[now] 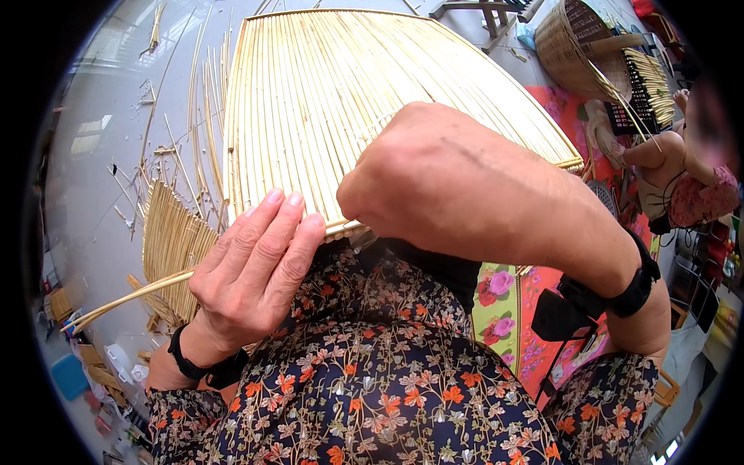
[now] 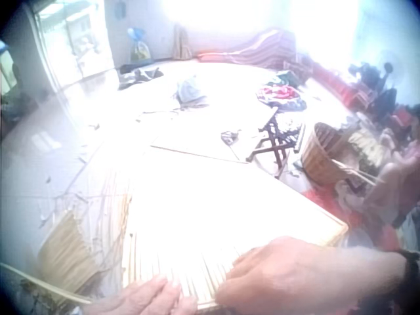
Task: The person weaves a thin bamboo strip along the rim of a large, partially constructed basket. They use a needle to thread the strip through the existing structure, securing the edge. The task involves repetitive threading and pulling motions to integrate the new strip into the basket's frame.
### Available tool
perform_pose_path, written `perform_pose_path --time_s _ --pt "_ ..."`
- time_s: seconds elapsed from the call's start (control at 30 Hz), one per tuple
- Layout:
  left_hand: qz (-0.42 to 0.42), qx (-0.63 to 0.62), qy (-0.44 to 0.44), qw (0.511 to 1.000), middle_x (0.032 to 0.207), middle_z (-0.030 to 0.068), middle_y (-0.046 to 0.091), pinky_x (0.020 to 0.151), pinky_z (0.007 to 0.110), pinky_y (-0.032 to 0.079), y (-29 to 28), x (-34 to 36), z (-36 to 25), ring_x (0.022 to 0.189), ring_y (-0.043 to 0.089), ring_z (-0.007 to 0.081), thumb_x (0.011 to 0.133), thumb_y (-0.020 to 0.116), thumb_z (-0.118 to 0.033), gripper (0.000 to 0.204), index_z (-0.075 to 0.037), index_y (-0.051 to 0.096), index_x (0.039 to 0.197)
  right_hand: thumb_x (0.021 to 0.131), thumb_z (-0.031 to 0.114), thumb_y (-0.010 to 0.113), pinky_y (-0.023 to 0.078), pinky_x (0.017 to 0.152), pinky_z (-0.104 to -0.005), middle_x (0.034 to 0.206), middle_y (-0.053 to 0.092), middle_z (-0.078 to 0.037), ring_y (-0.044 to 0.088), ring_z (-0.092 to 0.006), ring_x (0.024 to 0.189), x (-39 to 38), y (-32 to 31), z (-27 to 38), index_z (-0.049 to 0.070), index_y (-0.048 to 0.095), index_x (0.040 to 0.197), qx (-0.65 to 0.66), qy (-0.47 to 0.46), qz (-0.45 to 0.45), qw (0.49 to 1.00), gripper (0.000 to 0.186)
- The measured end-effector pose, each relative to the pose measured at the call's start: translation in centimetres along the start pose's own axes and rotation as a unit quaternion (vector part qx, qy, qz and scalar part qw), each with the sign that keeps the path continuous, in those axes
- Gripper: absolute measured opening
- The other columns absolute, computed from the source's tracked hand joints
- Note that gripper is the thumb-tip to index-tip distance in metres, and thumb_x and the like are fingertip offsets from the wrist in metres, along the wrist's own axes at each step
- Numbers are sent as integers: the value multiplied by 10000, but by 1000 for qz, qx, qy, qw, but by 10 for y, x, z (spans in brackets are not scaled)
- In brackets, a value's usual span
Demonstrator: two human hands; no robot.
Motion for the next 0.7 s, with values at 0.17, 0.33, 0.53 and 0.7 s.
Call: perform_pose_path --time_s 0.17,0.33,0.53,0.7 --pt "-2 -13 1 1000 1191 192 796 947 437 653 0 1 0 1138 783 348 937 740 -92 271 -12 808 1187 736 89 726 562 705 -463 683 586 -140 670 -376 722 7 8 15 17 545 698 -89 -53 -44 994 199" --pt "-12 -3 21 1000 1161 197 794 924 420 642 0 1 1 1100 790 337 978 705 -153 277 -21 793 1205 765 112 697 567 737 -457 667 595 -164 676 -394 713 18 3 31 5 587 688 -121 -47 -11 992 171" --pt "-22 -2 34 999 1155 204 790 925 431 642 5 -3 3 1091 788 350 984 707 -152 280 4 785 1203 785 135 697 569 767 -444 655 600 -161 680 -384 695 21 15 22 9 601 676 -119 -76 -36 989 192" --pt "-43 -1 38 998 1161 203 786 933 439 638 2 0 7 1097 784 352 982 701 -153 289 4 784 1210 800 157 695 556 810 -413 661 621 -122 683 -336 672 23 1 32 42 604 670 -213 -92 -8 973 196"
Point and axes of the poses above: each hand's wrist, its own x-axis towards the middle knuckle, its own y-axis out of the palm, z = x × y, the point moved 5 cm from there along x, towards the middle knuckle
